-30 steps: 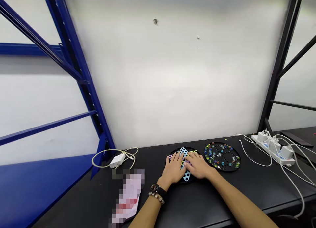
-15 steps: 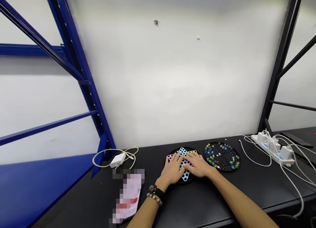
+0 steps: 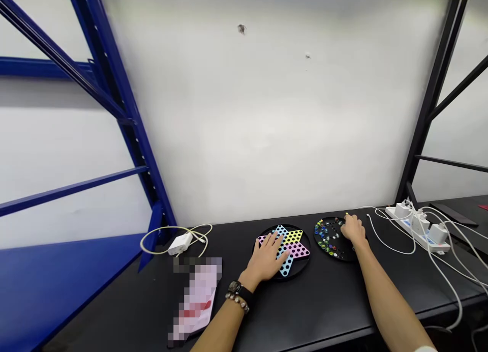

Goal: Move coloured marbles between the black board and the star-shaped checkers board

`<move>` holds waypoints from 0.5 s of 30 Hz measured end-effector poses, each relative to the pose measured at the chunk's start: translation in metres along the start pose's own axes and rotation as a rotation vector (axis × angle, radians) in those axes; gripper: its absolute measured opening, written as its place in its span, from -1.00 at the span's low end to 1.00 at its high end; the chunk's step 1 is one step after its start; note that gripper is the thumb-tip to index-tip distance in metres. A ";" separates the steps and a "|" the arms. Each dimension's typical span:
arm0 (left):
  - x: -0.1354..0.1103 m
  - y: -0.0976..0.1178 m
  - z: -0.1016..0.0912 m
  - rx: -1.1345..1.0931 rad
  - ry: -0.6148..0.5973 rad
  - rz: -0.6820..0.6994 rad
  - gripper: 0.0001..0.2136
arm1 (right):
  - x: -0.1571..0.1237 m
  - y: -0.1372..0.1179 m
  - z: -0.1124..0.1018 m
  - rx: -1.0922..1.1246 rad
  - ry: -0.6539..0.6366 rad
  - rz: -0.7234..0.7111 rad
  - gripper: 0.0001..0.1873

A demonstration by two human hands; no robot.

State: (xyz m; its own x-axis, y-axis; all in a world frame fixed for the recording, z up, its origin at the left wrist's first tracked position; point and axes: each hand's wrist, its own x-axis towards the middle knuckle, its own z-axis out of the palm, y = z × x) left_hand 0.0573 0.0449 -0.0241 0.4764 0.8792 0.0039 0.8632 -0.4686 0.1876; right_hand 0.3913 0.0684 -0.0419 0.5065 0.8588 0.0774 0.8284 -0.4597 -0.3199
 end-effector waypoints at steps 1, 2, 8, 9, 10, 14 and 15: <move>0.000 0.000 0.000 -0.001 0.004 0.002 -0.35 | 0.002 0.003 0.002 0.020 -0.005 0.000 -0.56; 0.000 0.000 0.001 -0.002 0.011 0.004 -0.36 | 0.004 0.004 0.004 0.044 -0.010 -0.008 -0.55; 0.000 -0.002 0.003 -0.001 0.026 0.010 -0.36 | 0.011 0.001 0.008 0.402 -0.065 -0.007 -0.61; 0.000 -0.002 0.003 -0.002 0.025 0.010 -0.36 | 0.012 0.000 0.008 0.476 -0.085 -0.001 -0.65; 0.000 -0.002 0.003 -0.004 0.025 0.009 -0.36 | 0.013 -0.001 0.009 0.535 -0.105 -0.002 -0.69; 0.001 -0.004 0.005 -0.011 0.033 0.013 -0.37 | 0.013 -0.006 0.009 0.694 -0.185 -0.025 -0.83; 0.001 -0.004 0.005 -0.012 0.034 0.014 -0.36 | 0.012 -0.007 0.008 0.737 -0.201 -0.028 -0.84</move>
State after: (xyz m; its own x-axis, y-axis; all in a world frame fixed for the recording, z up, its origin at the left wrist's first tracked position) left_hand 0.0554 0.0475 -0.0299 0.4824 0.8750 0.0402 0.8543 -0.4801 0.1990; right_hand 0.3896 0.0839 -0.0461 0.3759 0.9250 -0.0556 0.4309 -0.2276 -0.8732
